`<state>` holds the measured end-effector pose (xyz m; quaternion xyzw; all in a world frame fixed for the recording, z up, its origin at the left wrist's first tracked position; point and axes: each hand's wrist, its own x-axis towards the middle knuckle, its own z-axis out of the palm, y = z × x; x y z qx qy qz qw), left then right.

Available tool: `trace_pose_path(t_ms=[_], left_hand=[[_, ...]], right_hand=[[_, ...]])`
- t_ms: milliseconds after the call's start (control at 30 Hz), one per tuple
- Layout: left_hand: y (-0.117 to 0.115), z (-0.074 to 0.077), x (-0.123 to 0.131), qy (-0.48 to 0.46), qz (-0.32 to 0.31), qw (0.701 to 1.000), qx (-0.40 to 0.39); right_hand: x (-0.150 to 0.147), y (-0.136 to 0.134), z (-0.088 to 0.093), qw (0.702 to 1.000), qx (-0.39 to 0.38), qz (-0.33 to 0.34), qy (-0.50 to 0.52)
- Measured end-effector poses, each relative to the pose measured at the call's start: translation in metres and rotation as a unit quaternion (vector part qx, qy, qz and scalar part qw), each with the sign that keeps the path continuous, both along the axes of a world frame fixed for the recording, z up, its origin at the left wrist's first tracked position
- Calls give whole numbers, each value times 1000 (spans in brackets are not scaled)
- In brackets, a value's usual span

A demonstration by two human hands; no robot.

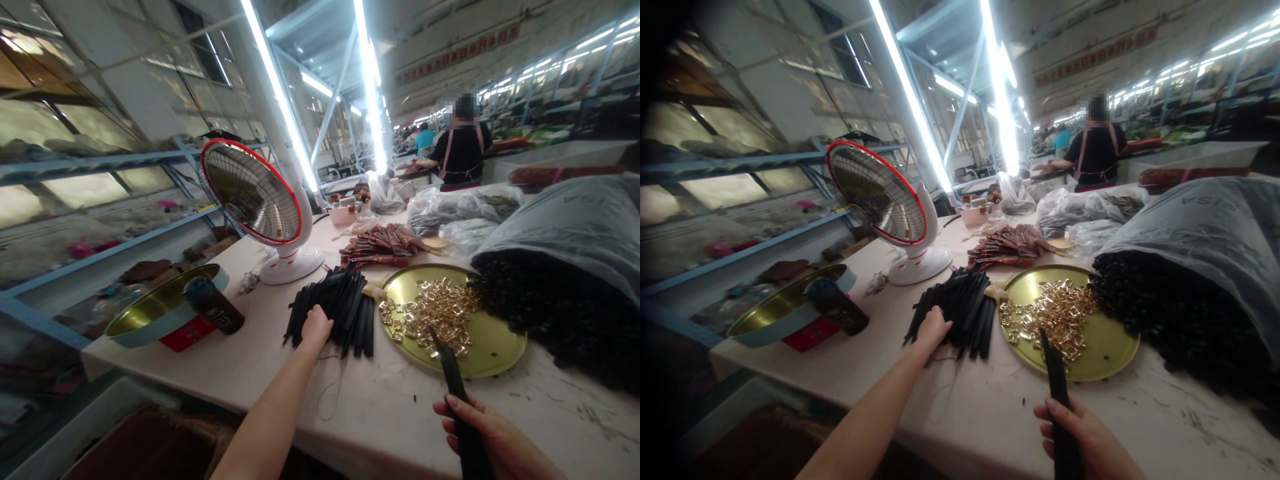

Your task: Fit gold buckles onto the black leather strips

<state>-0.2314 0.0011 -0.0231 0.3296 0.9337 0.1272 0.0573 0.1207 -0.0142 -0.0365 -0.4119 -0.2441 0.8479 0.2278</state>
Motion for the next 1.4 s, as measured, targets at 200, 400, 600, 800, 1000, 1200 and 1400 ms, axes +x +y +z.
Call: trace_pose_path(t_ms=[200,400,600,800,1000,1200,1400], left_hand=[[-7,8,0,-55,0,996,70],[-14,56,-4,-130,-11,964,231],[-47,134,22,-225,-120,920,298],[-72,139,98,-463,-278,839,68],[-39,70,152,-489,-293,819,64],[-21,38,172,-482,-227,820,210],[-36,8,203,-716,-127,642,242]], right_hand=[[5,-3,-3,1000,12,7,-4],[17,8,-4,998,41,-32,20],[25,27,-8,996,58,-60,19],[21,31,1,996,82,41,1],[3,5,31,972,155,172,51],[0,8,28,976,159,133,59],[-11,15,23,987,115,82,82]])
